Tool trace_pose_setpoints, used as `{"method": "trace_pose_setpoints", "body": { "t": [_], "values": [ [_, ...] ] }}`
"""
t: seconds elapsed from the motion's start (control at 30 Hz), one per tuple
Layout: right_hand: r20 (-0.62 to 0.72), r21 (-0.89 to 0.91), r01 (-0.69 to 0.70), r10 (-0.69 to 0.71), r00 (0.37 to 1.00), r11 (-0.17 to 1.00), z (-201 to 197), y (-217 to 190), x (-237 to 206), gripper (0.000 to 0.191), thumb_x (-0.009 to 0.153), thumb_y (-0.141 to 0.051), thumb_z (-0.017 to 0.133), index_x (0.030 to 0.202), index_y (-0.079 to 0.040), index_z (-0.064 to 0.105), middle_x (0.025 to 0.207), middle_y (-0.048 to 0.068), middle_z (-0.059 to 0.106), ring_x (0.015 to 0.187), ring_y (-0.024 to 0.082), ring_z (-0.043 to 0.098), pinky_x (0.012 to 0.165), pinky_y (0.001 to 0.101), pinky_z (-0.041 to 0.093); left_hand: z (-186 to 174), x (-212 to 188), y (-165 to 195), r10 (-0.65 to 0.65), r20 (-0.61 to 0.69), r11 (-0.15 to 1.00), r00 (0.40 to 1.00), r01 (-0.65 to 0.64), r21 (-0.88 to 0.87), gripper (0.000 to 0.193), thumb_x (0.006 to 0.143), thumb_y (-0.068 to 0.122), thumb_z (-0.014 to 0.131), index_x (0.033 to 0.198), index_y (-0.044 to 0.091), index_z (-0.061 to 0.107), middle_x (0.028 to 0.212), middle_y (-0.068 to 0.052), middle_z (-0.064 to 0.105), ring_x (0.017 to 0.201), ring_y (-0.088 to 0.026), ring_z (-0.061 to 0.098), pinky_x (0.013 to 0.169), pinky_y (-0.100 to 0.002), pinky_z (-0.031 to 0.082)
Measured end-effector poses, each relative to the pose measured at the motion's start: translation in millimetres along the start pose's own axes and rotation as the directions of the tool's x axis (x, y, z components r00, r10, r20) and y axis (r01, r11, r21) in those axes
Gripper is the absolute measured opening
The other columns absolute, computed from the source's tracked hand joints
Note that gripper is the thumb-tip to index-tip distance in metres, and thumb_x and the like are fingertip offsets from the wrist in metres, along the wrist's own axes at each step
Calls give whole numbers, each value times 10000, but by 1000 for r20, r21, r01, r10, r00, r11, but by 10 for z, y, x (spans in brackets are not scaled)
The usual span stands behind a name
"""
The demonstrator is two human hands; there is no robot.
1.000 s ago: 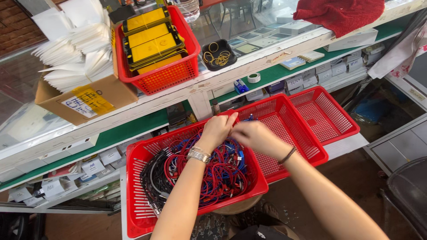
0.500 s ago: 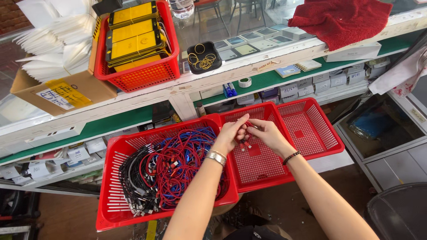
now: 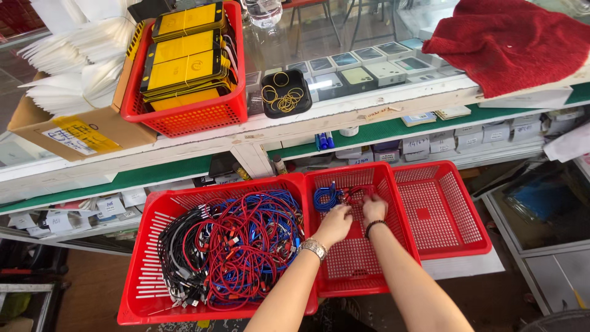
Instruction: The person arranges yellow pouches in a red basket, stacks white paper sheets into a cardboard box, and moves the box aside. They then coil red and blue cables one at a time from a large basket and place the coiled cables into an adjacent empty basket.
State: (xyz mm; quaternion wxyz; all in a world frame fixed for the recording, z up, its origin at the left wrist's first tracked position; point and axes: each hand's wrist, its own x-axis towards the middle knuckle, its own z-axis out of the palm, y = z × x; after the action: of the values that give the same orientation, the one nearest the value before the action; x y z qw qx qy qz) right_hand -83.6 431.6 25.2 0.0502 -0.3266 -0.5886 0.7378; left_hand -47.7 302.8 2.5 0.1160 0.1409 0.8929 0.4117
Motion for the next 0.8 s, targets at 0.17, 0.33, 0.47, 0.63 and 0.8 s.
{"method": "trace_pose_setpoints", "body": {
  "t": [0.17,0.33,0.47,0.63,0.8],
  "values": [
    [-74,42,-33,36,997,999,13,121,-49,574,934,-35,590,1481,31,431,1379,183,544,1062,262,674,870,374,566,84,87,6,5,129,950,992,-45,310,698,876,65,537,1543,-21,349,1656,-176,293,1524,-382,244,1207,-473,269],
    [46,-410,58,-43,998,910,-101,45,-54,596,992,-148,543,1534,8,351,1412,275,573,1248,372,598,1019,451,488,189,324,174,-100,231,898,968,-12,440,745,865,81,573,1556,28,300,1661,-153,234,1544,-341,181,1220,-543,181],
    [333,-784,473,-371,867,401,-223,-74,-139,586,950,-189,602,1460,17,402,1553,321,337,1262,481,511,961,521,466,235,372,283,-110,213,887,971,-1,462,666,942,133,543,1560,64,303,1638,-174,235,1527,-356,171,1225,-584,133],
    [445,-774,564,-388,807,287,-184,-506,-229,427,972,-228,595,1353,-40,554,1441,180,521,1103,410,658,921,468,541,-155,196,491,157,28,900,987,-154,408,645,829,55,601,1457,5,458,1552,-184,429,1476,-352,337,1161,-510,307],
    [555,-438,722,-470,686,536,311,-811,-548,309,989,-207,606,1243,-41,666,976,139,754,863,270,732,768,396,575,-1135,-204,514,173,-423,982,889,-123,143,271,894,72,608,1146,45,704,1175,-148,723,1184,-304,651,1077,-420,493]
  ]
}}
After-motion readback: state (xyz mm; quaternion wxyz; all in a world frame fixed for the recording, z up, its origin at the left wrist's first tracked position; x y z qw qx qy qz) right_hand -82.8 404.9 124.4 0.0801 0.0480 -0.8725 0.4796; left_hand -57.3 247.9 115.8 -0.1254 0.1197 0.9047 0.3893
